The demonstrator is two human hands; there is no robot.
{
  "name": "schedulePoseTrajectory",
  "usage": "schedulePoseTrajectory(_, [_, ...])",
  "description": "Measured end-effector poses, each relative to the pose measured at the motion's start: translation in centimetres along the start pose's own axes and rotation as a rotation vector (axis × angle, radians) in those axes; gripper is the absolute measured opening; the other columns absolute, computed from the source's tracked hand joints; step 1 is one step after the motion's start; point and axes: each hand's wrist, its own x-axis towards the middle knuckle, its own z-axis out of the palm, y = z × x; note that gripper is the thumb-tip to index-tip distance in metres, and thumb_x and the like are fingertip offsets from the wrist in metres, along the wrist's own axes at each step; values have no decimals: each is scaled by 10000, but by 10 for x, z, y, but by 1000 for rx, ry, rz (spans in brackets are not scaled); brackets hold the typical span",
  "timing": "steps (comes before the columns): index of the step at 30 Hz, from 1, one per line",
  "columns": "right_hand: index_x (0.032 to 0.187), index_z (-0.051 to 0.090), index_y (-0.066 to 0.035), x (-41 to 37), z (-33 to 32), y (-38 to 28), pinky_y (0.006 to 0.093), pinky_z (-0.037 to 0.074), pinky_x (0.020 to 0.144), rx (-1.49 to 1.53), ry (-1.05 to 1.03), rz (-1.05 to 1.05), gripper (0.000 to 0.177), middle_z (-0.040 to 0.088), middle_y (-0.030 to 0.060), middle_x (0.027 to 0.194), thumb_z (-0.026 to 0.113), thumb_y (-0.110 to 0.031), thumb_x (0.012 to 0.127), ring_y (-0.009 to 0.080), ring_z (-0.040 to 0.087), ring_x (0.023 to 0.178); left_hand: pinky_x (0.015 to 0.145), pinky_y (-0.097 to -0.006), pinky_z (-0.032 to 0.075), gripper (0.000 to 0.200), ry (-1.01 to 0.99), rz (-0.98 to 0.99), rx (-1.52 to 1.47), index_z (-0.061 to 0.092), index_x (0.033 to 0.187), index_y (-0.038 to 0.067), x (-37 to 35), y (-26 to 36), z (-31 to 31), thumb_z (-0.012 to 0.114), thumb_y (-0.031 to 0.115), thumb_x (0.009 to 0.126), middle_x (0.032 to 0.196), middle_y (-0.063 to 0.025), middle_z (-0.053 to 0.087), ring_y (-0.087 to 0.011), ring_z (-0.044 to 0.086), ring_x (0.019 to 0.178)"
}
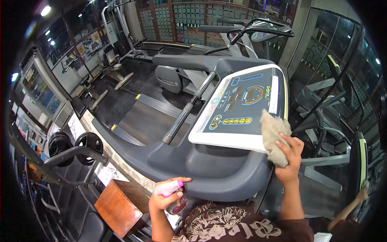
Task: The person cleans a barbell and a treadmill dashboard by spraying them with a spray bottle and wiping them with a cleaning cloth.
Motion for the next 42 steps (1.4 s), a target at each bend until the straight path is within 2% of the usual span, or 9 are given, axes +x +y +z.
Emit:
schedulePoseTrajectory(4, [1116, 664, -18, -7, 35, 33, 413, 406, 1044, 283, 325, 242, 464, 604, 181, 1233, 526, 124, 697, 356, 566, 1166, 573, -285, 547, 256, 4, 64, 11, 631, 1093, -102, -1, -5, 4, 650, -14, 854, 1183, -262, 658, -155, 658, 600])
schedulePoseTrajectory(7, [1118, 616, 40, 16, 40, 63, 346, 415, 1011, 323, 406, 352, 366, 602, 159, 1158, 529, 111, 769, 277, 586, 1115, 587, -315, 555, 229, -62, 98, -93, 616, 1046, -99, -3, 5, 14, 663, 38, 868, 1145, -305, 653, -182, 667, 606])
schedulePoseTrajectory(15, [1001, 603, 46, 5, 16, 35, 320, 450, 885, 466, 224, 313, 291, 574, 133, 992, 613, 73, 712, 255, 586, 938, 640, -447, 597, 267, -182, 208, -415, 572, 996, -92, 7, 27, 29, 704, 104, 870, 1084, -382, 619, -290, 690, 628])
schedulePoseTrajectory(18, [974, 598, 14, -12, 6, 10, 317, 431, 875, 302, 132, 251, 317, 526, 125, 971, 620, 60, 661, 271, 552, 902, 668, -495, 598, 274, -169, 303, -551, 569, 1069, -50, 6, 13, 22, 673, 139, 901, 1000, -321, 626, -291, 673, 609])
schedulePoseTrajectory(23, [1074, 560, 8, -26, 25, 28, 306, 398, 954, 351, 234, 346, 347, 532, 102, 1028, 575, 78, 734, 211, 533, 987, 677, -508, 557, 248, -160, 499, -663, 543, 1093, -14, 5, 29, 21, 626, 156, 932, 896, -204, 621, -278, 658, 590])
schedulePoseTrajectory(27, [1101, 546, 14, -7, 43, 62, 291, 431, 918, 408, 345, 550, 271, 598, 64, 1006, 588, 60, 838, 159, 562, 968, 653, -483, 550, 224, -86, 641, -629, 503, 1076, 10, 7, 47, 22, 609, 156, 942, 874, -174, 601, -277, 654, 578])
schedulePoseTrajectory(31, [1119, 562, 9, 17, 53, 86, 305, 454, 899, 339, 345, 537, 258, 629, 82, 1018, 629, 22, 870, 169, 587, 964, 571, -412, 535, 199, -53, 778, -469, 424, 1081, 30, 30, 59, 22, 534, 160, 979, 854, -117, 573, -217, 594, 473])
schedulePoseTrajectory(39, [1117, 585, -1, 76, 63, 135, 318, 457, 891, 228, 253, 490, 246, 622, 110, 1007, 641, -13, 877, 216, 602, 954, 644, -410, 530, 228, 71, 767, -279, 509, 1180, 36, 112, 49, 20, 553, 124, 974, 895, -106, 572, -203, 605, 562])
schedulePoseTrajectory(42, [1100, 590, -3, 96, 74, 163, 358, 463, 896, 159, 241, 455, 240, 623, 148, 1040, 642, -19, 867, 298, 617, 969, 648, -400, 547, 203, 202, 675, -219, 523, 1145, 39, 139, 37, 21, 580, 90, 957, 903, -120, 595, -204, 602, 569])
